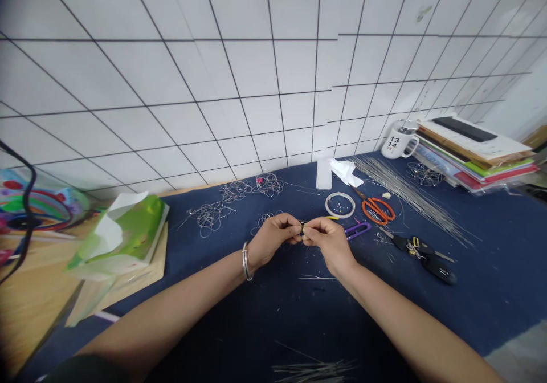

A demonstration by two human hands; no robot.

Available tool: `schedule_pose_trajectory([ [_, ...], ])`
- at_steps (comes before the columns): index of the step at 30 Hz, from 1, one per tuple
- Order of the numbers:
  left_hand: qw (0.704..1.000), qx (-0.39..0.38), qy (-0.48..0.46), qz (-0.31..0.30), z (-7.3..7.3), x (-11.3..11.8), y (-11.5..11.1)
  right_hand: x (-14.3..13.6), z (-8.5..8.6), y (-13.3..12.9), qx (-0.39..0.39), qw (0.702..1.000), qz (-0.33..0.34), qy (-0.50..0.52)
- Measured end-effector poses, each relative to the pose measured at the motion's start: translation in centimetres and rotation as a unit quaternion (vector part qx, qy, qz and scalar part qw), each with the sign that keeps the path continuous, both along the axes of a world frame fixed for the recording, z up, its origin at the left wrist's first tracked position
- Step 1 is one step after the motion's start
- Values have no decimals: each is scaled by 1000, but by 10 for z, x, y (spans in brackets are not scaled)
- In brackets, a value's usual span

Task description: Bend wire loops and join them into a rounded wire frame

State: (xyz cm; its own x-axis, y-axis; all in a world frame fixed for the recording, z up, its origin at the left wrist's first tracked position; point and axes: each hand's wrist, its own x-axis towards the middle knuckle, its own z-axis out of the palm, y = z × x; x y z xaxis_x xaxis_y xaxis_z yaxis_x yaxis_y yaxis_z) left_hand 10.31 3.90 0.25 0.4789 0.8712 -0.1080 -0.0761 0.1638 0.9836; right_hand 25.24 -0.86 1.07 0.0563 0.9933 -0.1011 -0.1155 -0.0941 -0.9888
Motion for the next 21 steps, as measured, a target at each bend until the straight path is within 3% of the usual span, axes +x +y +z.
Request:
schedule_pose_trajectory([
  [15, 1000, -4, 10, 7, -3, 1, -2, 2, -2, 1, -6, 1000, 14, -8],
  [18, 999, 7, 50, -4, -4, 1, -1, 13, 3, 1, -33, 997, 37, -50],
  [21, 993, 51, 108, -18, -4, 0, 0, 32, 7, -7, -45, 985, 50, -159],
])
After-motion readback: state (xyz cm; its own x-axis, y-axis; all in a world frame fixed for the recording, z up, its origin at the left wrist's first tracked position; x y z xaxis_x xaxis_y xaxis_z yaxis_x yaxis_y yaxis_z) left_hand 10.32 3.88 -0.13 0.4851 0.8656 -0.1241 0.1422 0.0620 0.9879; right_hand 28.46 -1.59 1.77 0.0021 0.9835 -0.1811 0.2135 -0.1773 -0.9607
